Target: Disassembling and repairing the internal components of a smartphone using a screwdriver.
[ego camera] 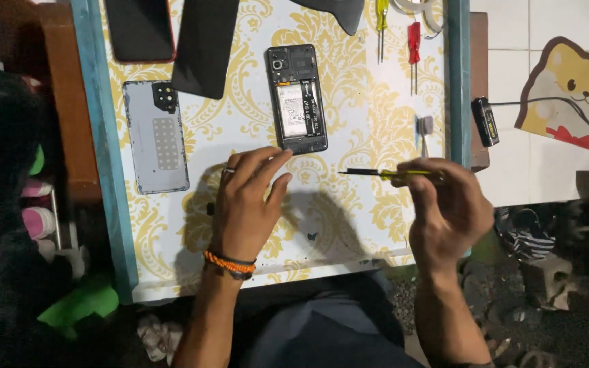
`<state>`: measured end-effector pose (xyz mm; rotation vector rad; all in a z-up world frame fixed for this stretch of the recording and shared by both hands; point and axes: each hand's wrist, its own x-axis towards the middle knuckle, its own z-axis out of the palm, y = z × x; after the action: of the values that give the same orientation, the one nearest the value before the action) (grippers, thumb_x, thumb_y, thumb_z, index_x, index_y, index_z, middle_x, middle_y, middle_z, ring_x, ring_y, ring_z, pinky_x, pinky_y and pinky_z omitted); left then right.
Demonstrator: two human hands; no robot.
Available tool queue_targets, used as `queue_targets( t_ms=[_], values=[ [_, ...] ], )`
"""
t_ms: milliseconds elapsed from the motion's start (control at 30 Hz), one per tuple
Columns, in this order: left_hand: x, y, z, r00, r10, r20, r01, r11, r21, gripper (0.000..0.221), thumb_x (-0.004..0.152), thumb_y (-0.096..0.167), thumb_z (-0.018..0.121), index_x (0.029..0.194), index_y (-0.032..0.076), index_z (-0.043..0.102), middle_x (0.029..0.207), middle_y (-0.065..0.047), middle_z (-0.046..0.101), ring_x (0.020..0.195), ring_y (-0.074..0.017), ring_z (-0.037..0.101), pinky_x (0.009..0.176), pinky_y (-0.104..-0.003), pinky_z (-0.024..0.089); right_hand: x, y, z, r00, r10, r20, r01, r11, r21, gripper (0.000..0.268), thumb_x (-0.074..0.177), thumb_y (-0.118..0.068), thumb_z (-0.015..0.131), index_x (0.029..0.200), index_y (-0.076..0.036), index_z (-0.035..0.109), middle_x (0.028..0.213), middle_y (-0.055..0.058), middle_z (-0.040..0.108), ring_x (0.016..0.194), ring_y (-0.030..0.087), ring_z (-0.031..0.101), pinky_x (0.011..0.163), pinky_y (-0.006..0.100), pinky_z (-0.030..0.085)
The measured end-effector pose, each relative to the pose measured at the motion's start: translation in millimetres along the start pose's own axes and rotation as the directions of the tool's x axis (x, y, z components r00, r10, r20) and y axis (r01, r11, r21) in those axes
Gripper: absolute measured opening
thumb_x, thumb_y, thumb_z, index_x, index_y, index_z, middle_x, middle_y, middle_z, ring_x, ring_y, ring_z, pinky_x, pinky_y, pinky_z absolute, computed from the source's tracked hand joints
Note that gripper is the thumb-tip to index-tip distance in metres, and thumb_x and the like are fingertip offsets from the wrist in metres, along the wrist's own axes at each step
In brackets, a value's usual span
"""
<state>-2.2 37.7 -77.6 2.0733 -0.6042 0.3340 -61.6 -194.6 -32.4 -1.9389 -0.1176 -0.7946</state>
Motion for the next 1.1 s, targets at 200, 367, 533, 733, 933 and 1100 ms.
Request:
queue_targets(
  t_ms=[200,367,533,733,933,1100],
  values=[
    [27.4,-28.7,5.0,0.990,-0.052,0.134,0.036,0.992,0.119,0.027,0.091,0.004,0.074,0.117,0.007,0.074,0.112,-0.010,0.063,0.103,-0.0334,0.062,0.083,-0.045,0.053,13.7,17.4,32.3,0.987,0.032,0.157,-0.023,0.998,-0.059,0.015,0.097,0.008,0.072,0.108,0.017,0.066,0.093,0.028,0.073,0.078,0.034,0.076,0.066,0.042,0.064],
    [41.6,-53.6,23.4,0.971,-0.100,0.217,0.076,0.990,0.116,0.024,0.088,0.012,0.078,0.112,0.009,0.074,0.104,-0.008,0.057,0.097,-0.0324,0.060,0.080,-0.045,0.051,14.4,22.5,50.4,0.980,0.052,0.192,-0.035,0.995,-0.089,0.015,0.096,0.004,0.075,0.107,0.012,0.069,0.093,0.024,0.074,0.077,0.032,0.076,0.066,0.041,0.065],
    [37.1,-62.3,32.6,0.961,-0.131,0.244,0.104,0.987,0.123,0.025,0.086,0.015,0.080,0.110,0.014,0.073,0.103,-0.002,0.051,0.099,-0.0286,0.057,0.082,-0.042,0.051,15.1,26.0,56.7,0.974,0.035,0.224,-0.004,0.990,-0.137,0.014,0.097,0.002,0.076,0.106,0.011,0.070,0.093,0.024,0.074,0.075,0.033,0.076,0.065,0.040,0.065],
    [35.0,-61.0,33.2,0.967,-0.128,0.221,0.103,0.987,0.123,0.026,0.086,0.014,0.080,0.110,0.014,0.070,0.102,-0.002,0.050,0.099,-0.0281,0.056,0.081,-0.042,0.050,15.9,27.5,59.1,0.971,0.035,0.236,0.002,0.988,-0.157,0.015,0.098,-0.001,0.075,0.108,0.010,0.071,0.093,0.022,0.075,0.077,0.033,0.076,0.066,0.040,0.066],
    [35.6,-60.6,32.0,0.964,-0.137,0.228,0.115,0.987,0.108,0.025,0.086,0.015,0.080,0.109,0.015,0.071,0.102,-0.002,0.049,0.100,-0.0288,0.056,0.082,-0.042,0.051,14.2,28.4,60.7,0.966,0.025,0.256,0.025,0.982,-0.187,0.015,0.099,-0.004,0.075,0.107,0.008,0.071,0.094,0.022,0.075,0.080,0.035,0.076,0.066,0.040,0.065],
    [35.3,-61.4,33.0,0.967,-0.137,0.215,0.115,0.987,0.112,0.025,0.086,0.015,0.081,0.109,0.015,0.070,0.102,-0.001,0.049,0.100,-0.0281,0.057,0.081,-0.041,0.051,15.5,24.4,64.4,0.964,0.006,0.267,0.054,0.975,-0.216,0.014,0.098,-0.003,0.076,0.106,0.007,0.071,0.094,0.021,0.075,0.081,0.035,0.076,0.066,0.040,0.065]
  ],
)
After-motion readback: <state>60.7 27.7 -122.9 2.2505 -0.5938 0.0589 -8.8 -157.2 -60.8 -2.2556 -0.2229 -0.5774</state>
